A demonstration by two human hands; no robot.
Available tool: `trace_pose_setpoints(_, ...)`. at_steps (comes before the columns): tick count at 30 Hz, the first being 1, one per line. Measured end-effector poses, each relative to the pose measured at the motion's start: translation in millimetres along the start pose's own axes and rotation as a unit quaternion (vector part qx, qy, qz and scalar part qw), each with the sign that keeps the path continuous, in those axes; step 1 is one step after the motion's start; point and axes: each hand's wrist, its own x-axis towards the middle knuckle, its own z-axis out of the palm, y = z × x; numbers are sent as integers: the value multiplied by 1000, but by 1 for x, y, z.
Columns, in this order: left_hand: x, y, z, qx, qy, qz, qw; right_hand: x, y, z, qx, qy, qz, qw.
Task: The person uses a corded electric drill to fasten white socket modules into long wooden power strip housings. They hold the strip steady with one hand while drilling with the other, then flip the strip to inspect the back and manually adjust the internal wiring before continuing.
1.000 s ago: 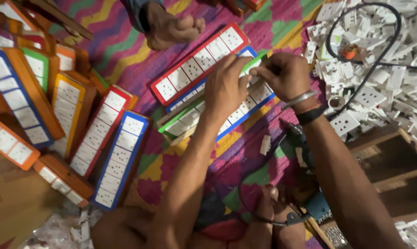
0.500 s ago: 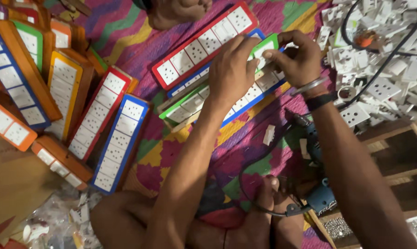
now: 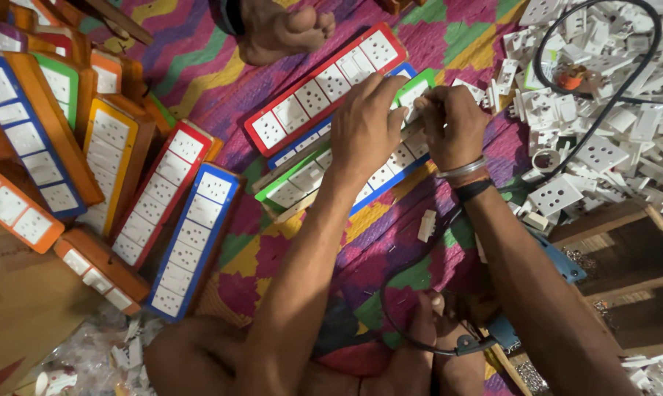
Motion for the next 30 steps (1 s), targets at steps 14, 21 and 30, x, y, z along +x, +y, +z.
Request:
trace_pose_setpoints(14, -3, -4, 0, 4, 1, -4, 1000, 11, -6, -13, -5, -22, -33, 999)
trace_pose_setpoints(21, -1, -3, 0, 5, -6, -16, 1000, 11, -5, -12, 237, 15, 236, 942)
trace_pose_setpoints(30, -5, -1, 1, 3, 19, -12, 1000, 17, -17, -23, 377, -73, 297, 874)
